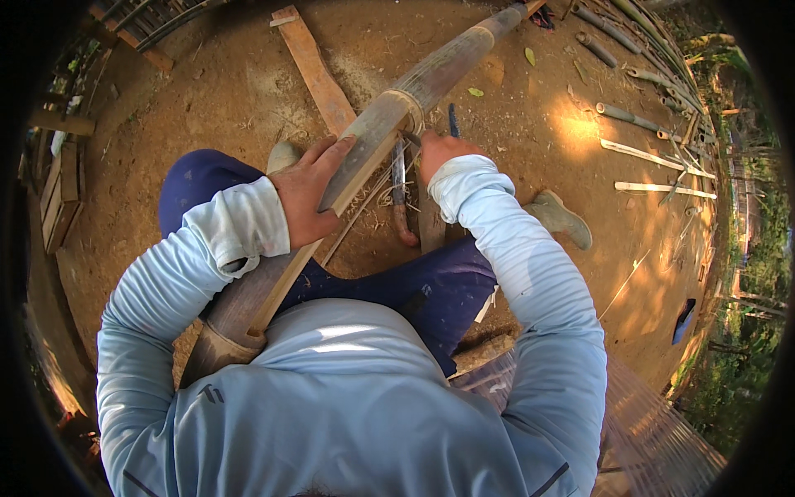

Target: The person sits on the ground and uses a knife to carve and hollow out a long bamboo pole. They repeatedly scrape the interior and edges of the bamboo, removing thin shavings and refining the shape of the opening.

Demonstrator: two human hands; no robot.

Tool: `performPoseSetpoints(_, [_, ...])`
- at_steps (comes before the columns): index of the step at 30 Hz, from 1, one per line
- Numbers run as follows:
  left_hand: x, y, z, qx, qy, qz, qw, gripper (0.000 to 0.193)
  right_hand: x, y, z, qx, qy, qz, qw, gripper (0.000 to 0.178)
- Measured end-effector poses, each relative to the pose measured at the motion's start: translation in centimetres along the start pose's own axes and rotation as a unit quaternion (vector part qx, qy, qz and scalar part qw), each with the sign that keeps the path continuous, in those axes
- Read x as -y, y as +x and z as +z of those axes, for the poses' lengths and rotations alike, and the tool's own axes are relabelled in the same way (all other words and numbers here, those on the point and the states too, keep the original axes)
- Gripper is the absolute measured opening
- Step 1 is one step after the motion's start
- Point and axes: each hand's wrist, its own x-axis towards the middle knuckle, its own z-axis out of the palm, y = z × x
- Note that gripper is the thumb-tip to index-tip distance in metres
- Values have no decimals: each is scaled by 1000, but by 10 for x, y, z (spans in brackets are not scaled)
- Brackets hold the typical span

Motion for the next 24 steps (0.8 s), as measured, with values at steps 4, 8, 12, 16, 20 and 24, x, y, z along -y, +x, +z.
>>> performPoseSetpoints(4, [-1,0,-1,4,3,3,1000,97,2,0,-5,3,-5,3,1000,34])
performPoseSetpoints(8, [-3,0,1,-8,11,10,1000,97,5,13,0,-6,23,0,1000,36])
performPoseSetpoints(12, [4,3,6,-39,-10,35,999,98,-7,28,15,-9,71,-24,997,29])
performPoseSetpoints(16, [0,3,1,-18,-14,11,1000,98,-23,9,24,-68,88,-57,992,25])
performPoseSetpoints(20, [-3,3,1,-9,14,10,1000,98,-46,-12,44,-106,222,-71,967,23])
performPoseSetpoints(24, [-2,1,-1,0,5,7,1000,98,-38,-27,69,-179,246,-31,952,25])
